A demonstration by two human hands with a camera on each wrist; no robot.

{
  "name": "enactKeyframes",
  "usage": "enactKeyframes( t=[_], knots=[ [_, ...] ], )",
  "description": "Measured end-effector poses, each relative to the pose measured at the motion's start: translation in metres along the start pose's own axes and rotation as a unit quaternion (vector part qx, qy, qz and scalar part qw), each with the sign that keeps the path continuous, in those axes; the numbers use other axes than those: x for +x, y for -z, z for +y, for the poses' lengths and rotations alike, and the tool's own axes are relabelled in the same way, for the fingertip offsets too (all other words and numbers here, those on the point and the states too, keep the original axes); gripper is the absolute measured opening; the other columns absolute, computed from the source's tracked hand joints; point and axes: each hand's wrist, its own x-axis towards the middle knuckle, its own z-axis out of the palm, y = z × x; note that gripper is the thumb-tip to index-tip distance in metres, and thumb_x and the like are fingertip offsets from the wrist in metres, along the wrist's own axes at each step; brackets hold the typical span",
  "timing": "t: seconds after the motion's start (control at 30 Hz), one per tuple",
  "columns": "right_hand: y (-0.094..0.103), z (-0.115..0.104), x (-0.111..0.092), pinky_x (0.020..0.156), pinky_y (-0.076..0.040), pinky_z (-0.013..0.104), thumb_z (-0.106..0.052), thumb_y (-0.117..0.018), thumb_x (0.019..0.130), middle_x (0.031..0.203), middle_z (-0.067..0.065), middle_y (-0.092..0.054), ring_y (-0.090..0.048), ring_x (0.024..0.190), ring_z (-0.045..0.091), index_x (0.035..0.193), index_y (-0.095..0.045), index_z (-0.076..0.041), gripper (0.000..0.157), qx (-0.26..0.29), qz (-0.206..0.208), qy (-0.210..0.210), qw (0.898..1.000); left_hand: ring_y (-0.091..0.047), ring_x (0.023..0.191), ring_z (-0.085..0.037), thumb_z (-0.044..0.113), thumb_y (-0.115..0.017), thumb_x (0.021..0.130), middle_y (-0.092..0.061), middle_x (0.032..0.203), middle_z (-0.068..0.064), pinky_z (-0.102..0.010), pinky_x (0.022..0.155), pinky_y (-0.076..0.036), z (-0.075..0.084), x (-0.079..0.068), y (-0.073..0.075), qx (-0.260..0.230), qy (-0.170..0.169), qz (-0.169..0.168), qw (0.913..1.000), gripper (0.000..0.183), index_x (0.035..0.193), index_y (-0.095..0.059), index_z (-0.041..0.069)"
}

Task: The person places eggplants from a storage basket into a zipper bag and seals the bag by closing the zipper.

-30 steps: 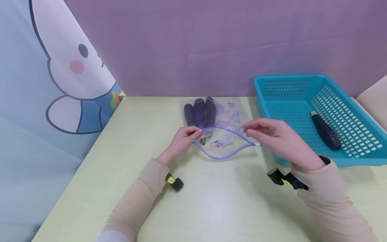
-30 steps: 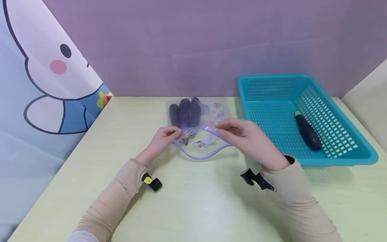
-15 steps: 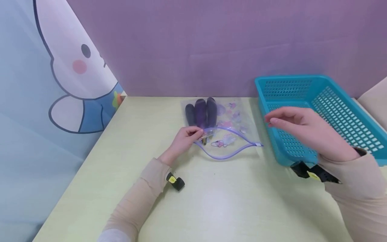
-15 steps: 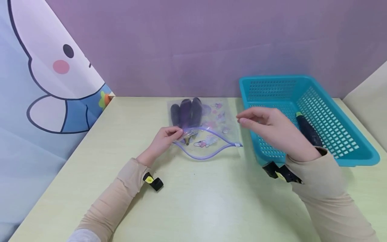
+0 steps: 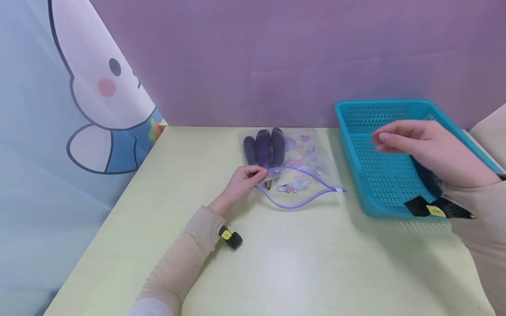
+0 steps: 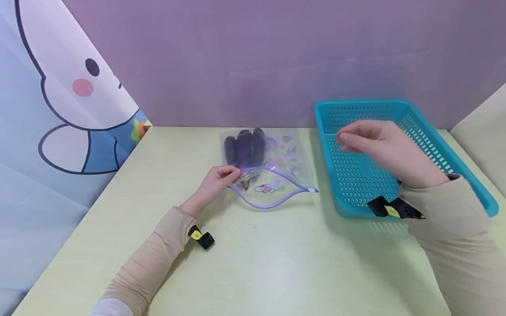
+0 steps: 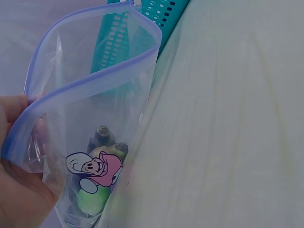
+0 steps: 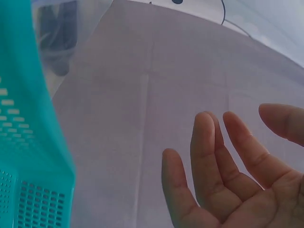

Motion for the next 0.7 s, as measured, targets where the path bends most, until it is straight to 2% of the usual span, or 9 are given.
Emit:
enactKeyframes(
  t=[0.27,0.43,0.57,0.7],
  knots=[
    [0.018,0.015,0.006,0.073,-0.042,0.005,-0.040,-0.050,0.096,0.100,-0.025,-0.063,-0.062,0.088,-0.008,0.117,-0.061,-0.026,0.027,0.028,0.018,-0.037,0.999,-0.052,0.075,-0.007,0.008,-0.054,0.096,-0.066,0.095,-0.024,-0.019,0.069,-0.044,0.002,-0.002,0.000,0.008,-0.010,0.001,0.9999,0.022,0.102,-0.066,-0.010],
    [0.023,0.027,0.011,0.072,-0.044,0.006,-0.041,-0.049,0.096,0.099,-0.027,-0.062,-0.062,0.087,-0.010,0.116,-0.059,-0.026,0.026,0.038,0.022,-0.045,0.998,-0.053,0.075,-0.009,0.009,-0.054,0.096,-0.067,0.094,-0.022,-0.019,0.069,-0.044,0.002,-0.001,0.000,0.009,-0.006,0.003,0.9999,0.022,0.102,-0.066,-0.009],
    [0.027,0.039,0.018,0.071,-0.048,0.009,-0.039,-0.047,0.097,0.097,-0.027,-0.061,-0.061,0.088,-0.010,0.117,-0.057,-0.021,0.029,0.047,0.021,-0.038,0.998,-0.053,0.075,-0.009,0.009,-0.054,0.096,-0.067,0.095,-0.022,-0.019,0.069,-0.044,0.002,-0.001,0.000,0.010,-0.008,0.002,0.9999,0.022,0.102,-0.066,-0.009],
    [0.032,0.052,0.026,0.069,-0.048,0.009,-0.044,-0.043,0.097,0.094,-0.031,-0.058,-0.059,0.085,-0.013,0.127,-0.051,-0.009,0.047,0.022,0.014,-0.055,0.998,-0.053,0.075,-0.009,0.008,-0.054,0.096,-0.067,0.094,-0.022,-0.019,0.068,-0.044,0.001,-0.001,0.001,0.007,-0.008,0.000,0.9999,0.022,0.102,-0.066,-0.009]
  ],
)
